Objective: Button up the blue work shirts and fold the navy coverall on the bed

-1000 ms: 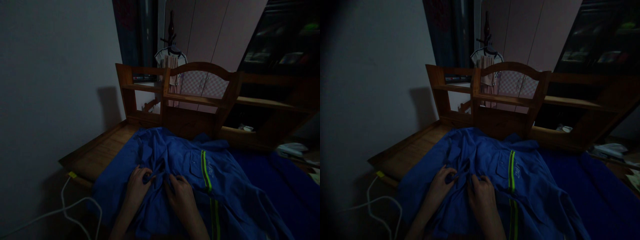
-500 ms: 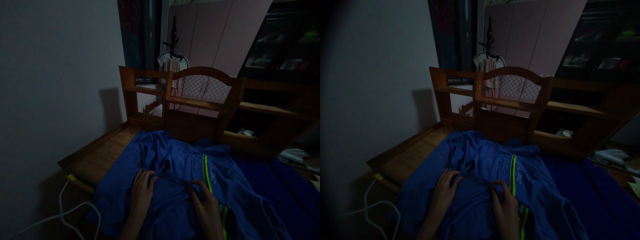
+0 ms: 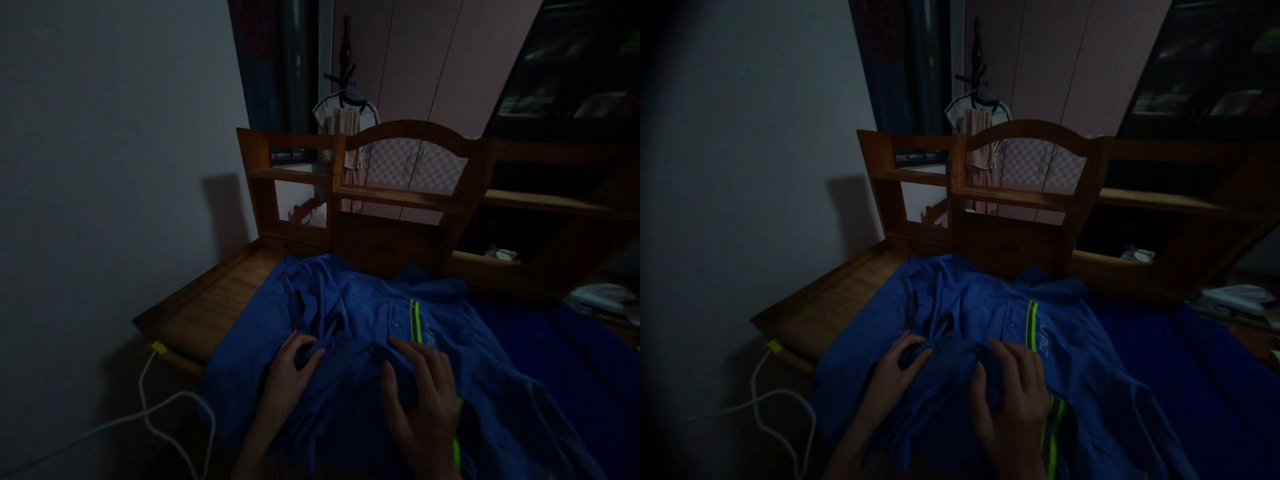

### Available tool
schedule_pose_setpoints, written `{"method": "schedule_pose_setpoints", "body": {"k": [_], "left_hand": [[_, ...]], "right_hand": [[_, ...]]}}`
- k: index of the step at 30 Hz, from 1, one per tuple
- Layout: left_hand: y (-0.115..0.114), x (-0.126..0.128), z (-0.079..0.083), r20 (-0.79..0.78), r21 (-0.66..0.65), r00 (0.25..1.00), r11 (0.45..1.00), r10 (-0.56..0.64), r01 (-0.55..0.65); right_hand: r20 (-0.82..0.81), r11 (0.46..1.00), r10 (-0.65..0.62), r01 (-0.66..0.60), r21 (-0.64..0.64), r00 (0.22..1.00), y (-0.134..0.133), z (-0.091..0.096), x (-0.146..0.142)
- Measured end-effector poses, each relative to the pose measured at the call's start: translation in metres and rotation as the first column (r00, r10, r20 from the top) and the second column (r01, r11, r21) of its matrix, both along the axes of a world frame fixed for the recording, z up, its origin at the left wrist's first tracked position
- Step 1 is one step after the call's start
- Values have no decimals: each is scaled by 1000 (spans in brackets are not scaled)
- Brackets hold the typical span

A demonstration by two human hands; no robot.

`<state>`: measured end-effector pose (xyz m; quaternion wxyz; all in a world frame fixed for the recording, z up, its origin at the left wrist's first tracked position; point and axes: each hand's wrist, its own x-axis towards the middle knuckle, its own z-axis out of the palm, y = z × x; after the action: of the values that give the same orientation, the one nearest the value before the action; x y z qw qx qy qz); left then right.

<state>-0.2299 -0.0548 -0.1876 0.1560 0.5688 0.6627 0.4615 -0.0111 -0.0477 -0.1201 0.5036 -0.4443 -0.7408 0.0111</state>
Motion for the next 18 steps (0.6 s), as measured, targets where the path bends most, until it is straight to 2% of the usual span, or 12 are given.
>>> {"method": "schedule_pose_setpoints", "body": {"k": [1,3,5,8,11,13,18], "left_hand": [[-1,0,1,7,18,1000,1000,-9,9],[-3,1,2,13,67,999,997,-48,47],[-7,0,3,17,120,997,991,-69,67],[-14,-4,4,-16,161,999,986,-40,42],[-19,-10,3,-136,193,991,981,0,26],[-20,-11,1,-207,214,978,976,21,25],[-19,-2,-9,-242,231,962,970,126,-69]], "right_hand": [[27,997,67,-67,26,997,0,13,-9],[90,977,215,-214,-13,973,3,33,-29],[146,940,337,-324,-106,930,10,36,-50],[165,898,410,-366,-243,897,18,10,-72],[102,879,405,-357,-316,909,19,-28,-79],[61,879,375,-334,-340,925,16,-46,-78],[97,900,324,-275,-338,941,13,-61,-78]]}}
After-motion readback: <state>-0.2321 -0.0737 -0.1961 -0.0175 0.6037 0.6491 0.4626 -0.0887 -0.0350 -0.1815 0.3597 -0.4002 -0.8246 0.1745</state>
